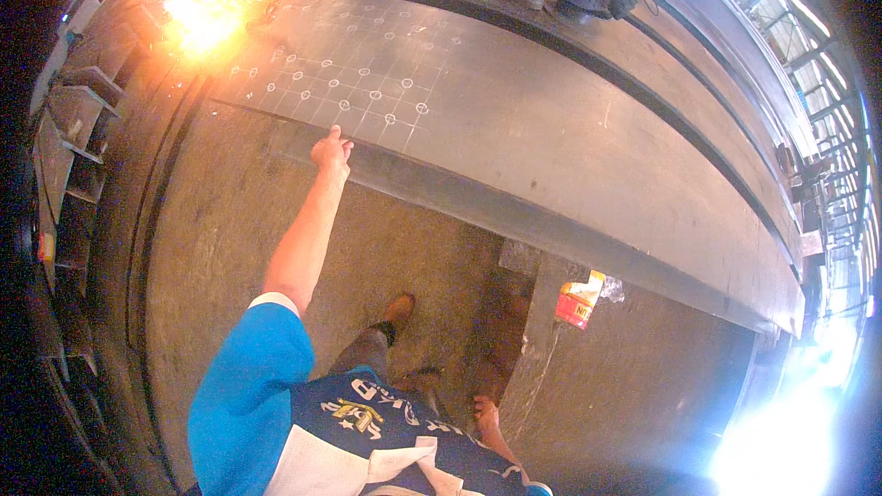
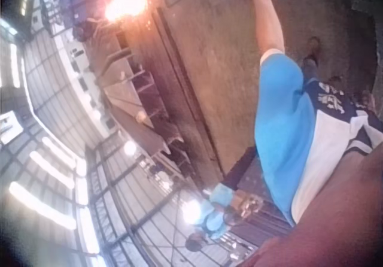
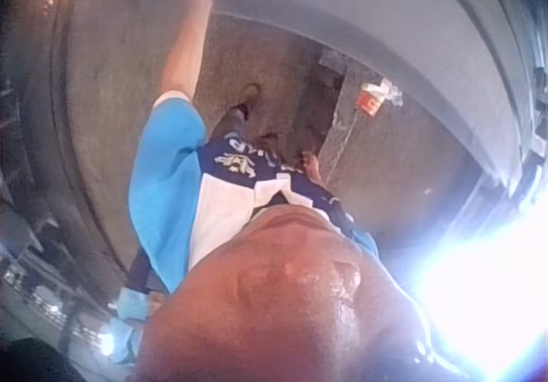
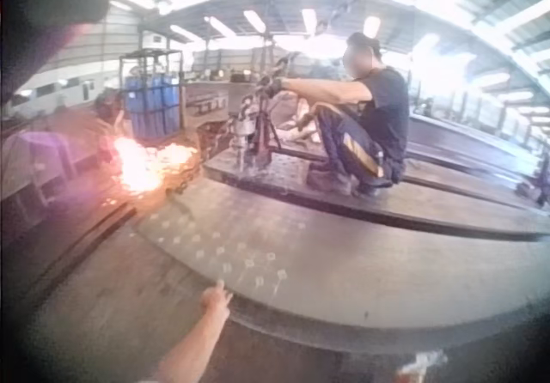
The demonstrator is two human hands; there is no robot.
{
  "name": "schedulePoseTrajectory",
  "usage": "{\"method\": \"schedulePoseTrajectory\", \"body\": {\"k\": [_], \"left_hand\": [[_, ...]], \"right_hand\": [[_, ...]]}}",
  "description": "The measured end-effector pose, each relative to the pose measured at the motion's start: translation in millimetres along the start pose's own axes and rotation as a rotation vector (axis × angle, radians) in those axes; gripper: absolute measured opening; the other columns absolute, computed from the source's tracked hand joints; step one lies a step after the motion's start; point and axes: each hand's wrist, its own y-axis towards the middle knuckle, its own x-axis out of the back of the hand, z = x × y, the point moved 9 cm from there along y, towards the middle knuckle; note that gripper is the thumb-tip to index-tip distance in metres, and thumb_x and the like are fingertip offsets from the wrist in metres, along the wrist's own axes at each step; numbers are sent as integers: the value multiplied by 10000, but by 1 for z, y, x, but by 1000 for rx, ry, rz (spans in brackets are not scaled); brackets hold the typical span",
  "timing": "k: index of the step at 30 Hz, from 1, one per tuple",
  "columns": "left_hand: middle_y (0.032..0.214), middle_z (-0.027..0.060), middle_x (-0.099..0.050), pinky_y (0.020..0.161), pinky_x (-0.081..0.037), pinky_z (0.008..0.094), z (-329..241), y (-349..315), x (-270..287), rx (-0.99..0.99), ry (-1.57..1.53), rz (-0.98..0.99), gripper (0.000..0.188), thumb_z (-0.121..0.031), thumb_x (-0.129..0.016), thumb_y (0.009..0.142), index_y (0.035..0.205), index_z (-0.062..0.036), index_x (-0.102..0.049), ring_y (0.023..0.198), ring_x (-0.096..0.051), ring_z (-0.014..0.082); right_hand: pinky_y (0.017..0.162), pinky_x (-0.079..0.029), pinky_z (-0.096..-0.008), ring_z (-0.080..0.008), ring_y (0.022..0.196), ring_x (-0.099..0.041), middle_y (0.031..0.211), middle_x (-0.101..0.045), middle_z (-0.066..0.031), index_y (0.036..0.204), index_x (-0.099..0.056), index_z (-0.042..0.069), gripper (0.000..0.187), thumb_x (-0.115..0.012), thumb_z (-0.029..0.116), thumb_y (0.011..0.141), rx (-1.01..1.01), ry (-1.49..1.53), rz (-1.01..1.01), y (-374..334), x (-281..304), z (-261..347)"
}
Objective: The person guides a large metal plate suspended by chains into position on a support structure in a metal fabrication workshop. They use both hands to steady and align the plate while another worker grinds nearby. The person then walks around the plate, picks up a small object, and continues to adjust the plate's position.
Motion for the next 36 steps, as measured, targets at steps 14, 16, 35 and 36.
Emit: {"method": "schedulePoseTrajectory", "body": {"k": [14, 16, 35, 36], "left_hand": [[602, 93, -571, 378, -411, 275, -21, 33, 3, -88, 47, -91, 271, -183, -689, 829, 748, 3, -509, 425, -523, 171], [591, 93, -568, 372, -407, 276, -22, 35, 3, -69, 64, -100, 274, -189, -688, 830, 751, 1, -507, 418, -522, 171], [699, 88, -612, 566, -472, 283, -35, 85, 27, 61, 214, 21, 239, -274, -655, 864, 902, -53, -573, 625, -621, 216], [706, 89, -612, 573, -474, 281, -34, 86, 27, 60, 223, 8, 246, -276, -655, 865, 912, -48, -574, 638, -622, 218]], "right_hand": [[486, -353, -253, -107, 602, -468, 809, -598, -46, 907, -672, 103, 238, -492, 248, 850, -35, -3, 37, 10, 9, 18], [491, -364, -262, -118, 593, -479, 812, -609, -53, 906, -672, 101, 249, -479, 251, 859, -33, -6, 53, 22, 9, 18], [733, -487, -377, -250, 872, -637, 931, -664, -101, 1076, -642, 125, 516, -488, -101, 638, 346, -994, -97, -1, -6, 74], [705, -484, -359, -257, 836, -633, 907, -655, -106, 1060, -642, 128, 456, -469, -59, 682, 316, -1050, -78, 3, -7, 73]]}}
